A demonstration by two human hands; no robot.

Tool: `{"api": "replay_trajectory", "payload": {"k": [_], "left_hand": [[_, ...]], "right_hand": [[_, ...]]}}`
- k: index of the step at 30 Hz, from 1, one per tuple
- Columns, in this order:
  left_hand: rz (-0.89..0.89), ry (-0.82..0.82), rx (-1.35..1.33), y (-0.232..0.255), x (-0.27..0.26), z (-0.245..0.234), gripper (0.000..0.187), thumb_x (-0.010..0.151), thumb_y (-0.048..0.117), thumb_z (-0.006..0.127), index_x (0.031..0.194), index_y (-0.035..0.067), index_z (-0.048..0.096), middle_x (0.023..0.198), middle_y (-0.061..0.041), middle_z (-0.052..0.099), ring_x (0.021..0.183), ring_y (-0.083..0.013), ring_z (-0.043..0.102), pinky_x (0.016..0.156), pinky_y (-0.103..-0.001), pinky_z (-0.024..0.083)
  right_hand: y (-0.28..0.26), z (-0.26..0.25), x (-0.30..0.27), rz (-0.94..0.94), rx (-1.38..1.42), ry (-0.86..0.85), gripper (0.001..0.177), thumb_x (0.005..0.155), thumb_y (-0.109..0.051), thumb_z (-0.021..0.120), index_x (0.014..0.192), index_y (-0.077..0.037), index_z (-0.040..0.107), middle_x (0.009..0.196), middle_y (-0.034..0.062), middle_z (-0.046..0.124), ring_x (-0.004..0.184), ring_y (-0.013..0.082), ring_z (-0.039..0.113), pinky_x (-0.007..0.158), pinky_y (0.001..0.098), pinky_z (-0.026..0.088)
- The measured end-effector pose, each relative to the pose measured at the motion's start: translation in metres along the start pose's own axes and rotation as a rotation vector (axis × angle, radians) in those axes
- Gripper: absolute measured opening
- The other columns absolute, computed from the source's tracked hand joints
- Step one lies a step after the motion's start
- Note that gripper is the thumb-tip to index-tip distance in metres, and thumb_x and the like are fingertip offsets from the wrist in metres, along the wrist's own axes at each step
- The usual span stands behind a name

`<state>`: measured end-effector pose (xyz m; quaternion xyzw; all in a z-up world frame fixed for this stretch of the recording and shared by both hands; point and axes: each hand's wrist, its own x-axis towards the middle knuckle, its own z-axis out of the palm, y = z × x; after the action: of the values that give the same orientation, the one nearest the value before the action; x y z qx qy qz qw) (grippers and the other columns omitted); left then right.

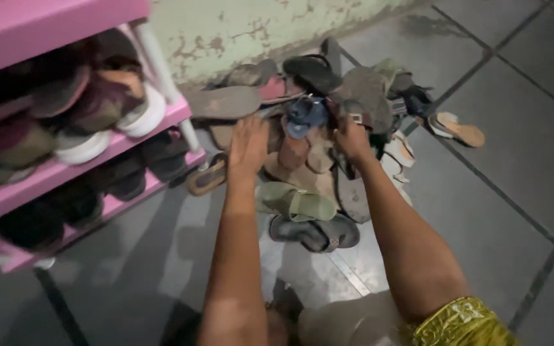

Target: The person organizes a pile of shoes and sandals from the floor onto a pink three-tier shoe rack. They pick up various footwear, including sandals, flip-flops, and sneakers, and place them neatly on the shelves.

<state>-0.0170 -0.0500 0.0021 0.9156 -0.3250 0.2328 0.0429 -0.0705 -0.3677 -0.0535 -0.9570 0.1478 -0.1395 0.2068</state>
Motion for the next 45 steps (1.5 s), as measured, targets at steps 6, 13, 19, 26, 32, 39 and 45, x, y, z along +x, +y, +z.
{"api": "replay_trajectory", "payload": {"k": [6,13,19,26,32,39,45], "left_hand": [[0.071,-0.130,0.084,0.002,0.007,0.055,0.049,0.084,0.024,0.063,0.129,0.005,0.063,0.144,-0.016,0.057,0.142,-0.0329,0.042,0.121,-0.047,0.022],[0.130,-0.265,0.177,0.007,-0.001,0.111,0.047,0.095,0.026,0.054,0.139,0.008,0.058,0.154,-0.012,0.049,0.150,-0.0299,0.034,0.125,-0.048,0.017],[0.157,-0.329,0.226,0.003,-0.016,0.117,0.049,0.093,0.025,0.055,0.139,0.008,0.058,0.152,-0.013,0.051,0.148,-0.0306,0.036,0.124,-0.047,0.018],[0.143,-0.386,0.225,-0.014,-0.024,0.115,0.050,0.087,0.026,0.062,0.135,0.009,0.059,0.149,-0.015,0.052,0.146,-0.0334,0.036,0.122,-0.050,0.017],[0.144,-0.456,0.190,-0.010,-0.020,0.121,0.050,0.083,0.026,0.068,0.131,0.014,0.061,0.150,-0.015,0.051,0.147,-0.0334,0.036,0.122,-0.050,0.016],[0.108,-0.395,0.164,-0.010,-0.013,0.117,0.043,0.090,0.024,0.067,0.132,0.019,0.061,0.147,-0.012,0.055,0.150,-0.0302,0.038,0.125,-0.050,0.018],[-0.080,-0.308,-0.298,0.002,0.007,0.066,0.104,0.065,0.049,0.089,0.149,0.009,0.042,0.150,-0.024,0.047,0.144,-0.0426,0.037,0.119,-0.055,0.021]], "right_hand": [[0.037,0.005,-0.002,0.219,-0.026,-0.018,0.045,0.088,-0.022,0.059,0.132,-0.013,0.059,0.116,0.0259,0.069,0.106,0.0476,0.065,0.088,0.0567,0.051],[0.068,0.058,-0.007,0.343,-0.315,-0.141,0.051,0.088,-0.031,0.067,0.132,-0.006,0.059,0.133,0.0221,0.062,0.120,0.0435,0.061,0.106,0.0549,0.045],[0.063,0.086,-0.011,0.424,-0.394,-0.190,0.068,0.082,-0.033,0.072,0.141,-0.006,0.051,0.153,0.0246,0.040,0.142,0.0457,0.036,0.117,0.0554,0.029],[0.137,0.129,-0.015,0.582,-0.239,0.119,0.094,0.080,-0.027,0.078,0.155,-0.002,0.027,0.159,0.0262,0.030,0.145,0.0446,0.031,0.112,0.0674,0.024],[0.120,0.128,-0.032,0.676,-0.239,-0.052,0.120,0.073,-0.028,0.085,0.164,-0.013,0.007,0.161,0.0264,0.028,0.139,0.0487,0.037,0.108,0.0629,0.037],[0.107,0.116,-0.030,0.137,0.094,-0.125,0.084,0.065,-0.049,0.089,0.138,-0.014,0.066,0.126,0.0172,0.072,0.114,0.0405,0.068,0.096,0.0517,0.055],[0.054,0.109,0.031,1.020,0.996,-0.438,0.061,0.071,-0.050,0.081,0.116,-0.009,0.071,0.113,0.0099,0.072,0.098,0.0300,0.070,0.086,0.0549,0.057]]}}
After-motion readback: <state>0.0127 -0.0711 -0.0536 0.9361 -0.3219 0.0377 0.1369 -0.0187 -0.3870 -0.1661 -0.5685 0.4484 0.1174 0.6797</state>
